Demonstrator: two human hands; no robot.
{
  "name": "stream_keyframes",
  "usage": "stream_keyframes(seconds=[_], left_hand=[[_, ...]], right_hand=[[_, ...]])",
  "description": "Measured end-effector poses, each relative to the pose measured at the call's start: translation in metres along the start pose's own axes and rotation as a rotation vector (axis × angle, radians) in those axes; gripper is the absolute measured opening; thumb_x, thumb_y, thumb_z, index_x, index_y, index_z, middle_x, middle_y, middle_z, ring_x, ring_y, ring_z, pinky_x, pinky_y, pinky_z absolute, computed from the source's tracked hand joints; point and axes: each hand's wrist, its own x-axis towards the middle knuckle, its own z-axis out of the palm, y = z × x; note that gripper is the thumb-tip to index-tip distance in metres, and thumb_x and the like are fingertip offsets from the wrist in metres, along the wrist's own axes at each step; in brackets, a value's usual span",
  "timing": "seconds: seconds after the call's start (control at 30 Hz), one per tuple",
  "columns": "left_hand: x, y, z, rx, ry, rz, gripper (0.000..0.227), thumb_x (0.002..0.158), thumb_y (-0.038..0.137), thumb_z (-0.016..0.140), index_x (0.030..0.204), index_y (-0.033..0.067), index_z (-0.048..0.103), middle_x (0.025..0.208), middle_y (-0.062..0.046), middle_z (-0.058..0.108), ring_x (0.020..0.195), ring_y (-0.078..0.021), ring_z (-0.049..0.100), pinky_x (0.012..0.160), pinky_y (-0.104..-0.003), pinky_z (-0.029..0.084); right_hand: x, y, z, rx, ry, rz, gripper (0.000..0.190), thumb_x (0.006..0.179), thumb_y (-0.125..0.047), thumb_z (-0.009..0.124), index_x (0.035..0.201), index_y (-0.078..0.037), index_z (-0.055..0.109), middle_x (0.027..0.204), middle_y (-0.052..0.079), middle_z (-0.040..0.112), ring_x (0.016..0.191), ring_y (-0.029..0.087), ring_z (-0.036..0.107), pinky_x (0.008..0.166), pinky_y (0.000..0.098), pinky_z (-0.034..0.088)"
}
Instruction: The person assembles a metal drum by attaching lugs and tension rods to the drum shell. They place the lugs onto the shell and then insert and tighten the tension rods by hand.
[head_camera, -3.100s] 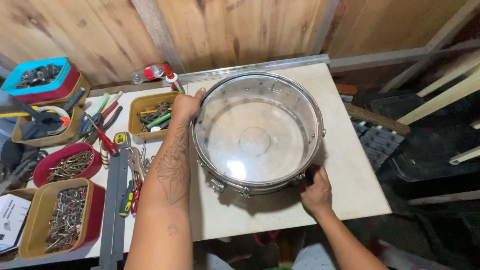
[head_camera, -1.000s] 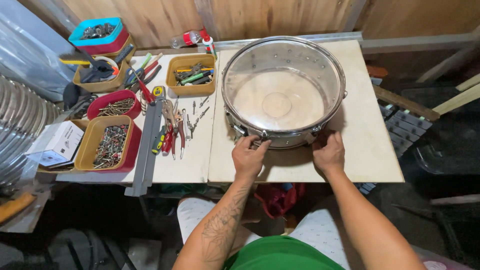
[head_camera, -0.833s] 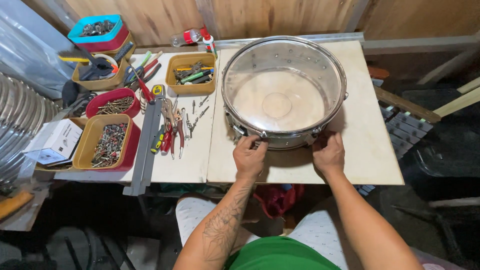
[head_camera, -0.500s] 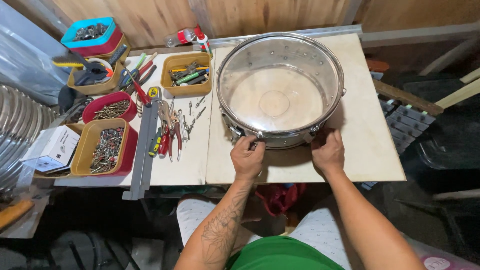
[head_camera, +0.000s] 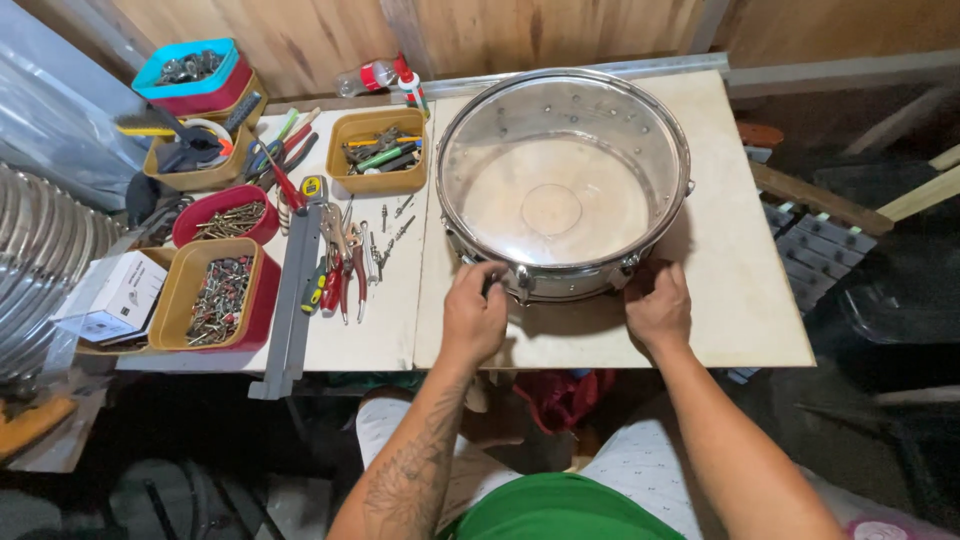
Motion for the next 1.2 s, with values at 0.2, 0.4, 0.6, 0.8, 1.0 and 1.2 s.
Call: stream_keyframes(seconds=[0.2,0.4,0.6,0.8,1.0,1.2], left_hand=[[0.040,0.029,-0.019,0.205,-0.196,0.113,0.032,0.085,0.015,0.070,0.117,0.0176,0.075,0.106,-0.008,0.076,0.107,-0.0321,0.072,0.097,-0.042,0.057],[0.048,0.054,-0.023,0.406,-0.294,0.123,0.024,0.083,0.020,0.073,0.105,0.0224,0.080,0.095,-0.009,0.074,0.097,-0.0358,0.074,0.091,-0.045,0.058],[0.066,0.064,-0.018,0.623,-0.434,0.186,0.024,0.075,0.017,0.074,0.098,0.0194,0.080,0.085,-0.012,0.074,0.094,-0.0389,0.075,0.088,-0.050,0.059],[0.069,0.079,-0.027,0.609,-0.457,0.117,0.022,0.080,0.024,0.073,0.101,0.0210,0.080,0.089,-0.011,0.079,0.098,-0.0399,0.075,0.089,-0.052,0.059],[0.061,0.071,-0.073,0.251,-0.219,-0.196,0.041,0.089,0.034,0.070,0.123,0.0115,0.074,0.115,-0.017,0.076,0.114,-0.0374,0.070,0.101,-0.050,0.054],[0.056,-0.076,-0.056,0.078,-0.101,-0.428,0.060,0.084,0.012,0.056,0.143,0.0121,0.058,0.140,-0.017,0.064,0.125,-0.0332,0.065,0.110,-0.048,0.049]], right_hand=[[-0.003,0.006,0.004,-0.016,-0.003,0.028,0.028,0.082,-0.020,0.070,0.086,0.002,0.053,0.097,0.019,0.050,0.099,0.051,0.060,0.084,0.0589,0.054],[-0.005,-0.002,-0.002,0.002,0.005,0.013,0.027,0.080,-0.019,0.067,0.085,0.002,0.051,0.097,0.020,0.049,0.099,0.052,0.058,0.083,0.0597,0.053],[-0.006,-0.021,-0.013,-0.001,0.019,0.009,0.026,0.077,-0.018,0.068,0.088,0.000,0.053,0.098,0.020,0.050,0.101,0.049,0.059,0.085,0.0580,0.053],[-0.003,-0.007,-0.005,0.046,0.046,-0.076,0.025,0.071,-0.013,0.068,0.086,-0.001,0.053,0.098,0.020,0.051,0.101,0.048,0.059,0.086,0.0565,0.051],[-0.004,0.026,-0.004,0.129,0.143,-0.224,0.033,0.084,-0.009,0.069,0.113,0.006,0.066,0.113,0.025,0.063,0.111,0.044,0.064,0.098,0.0475,0.052],[-0.065,-0.008,-0.008,0.075,0.012,-0.190,0.051,0.087,-0.026,0.074,0.122,0.011,0.066,0.126,0.035,0.062,0.125,0.050,0.058,0.107,0.0556,0.048]])
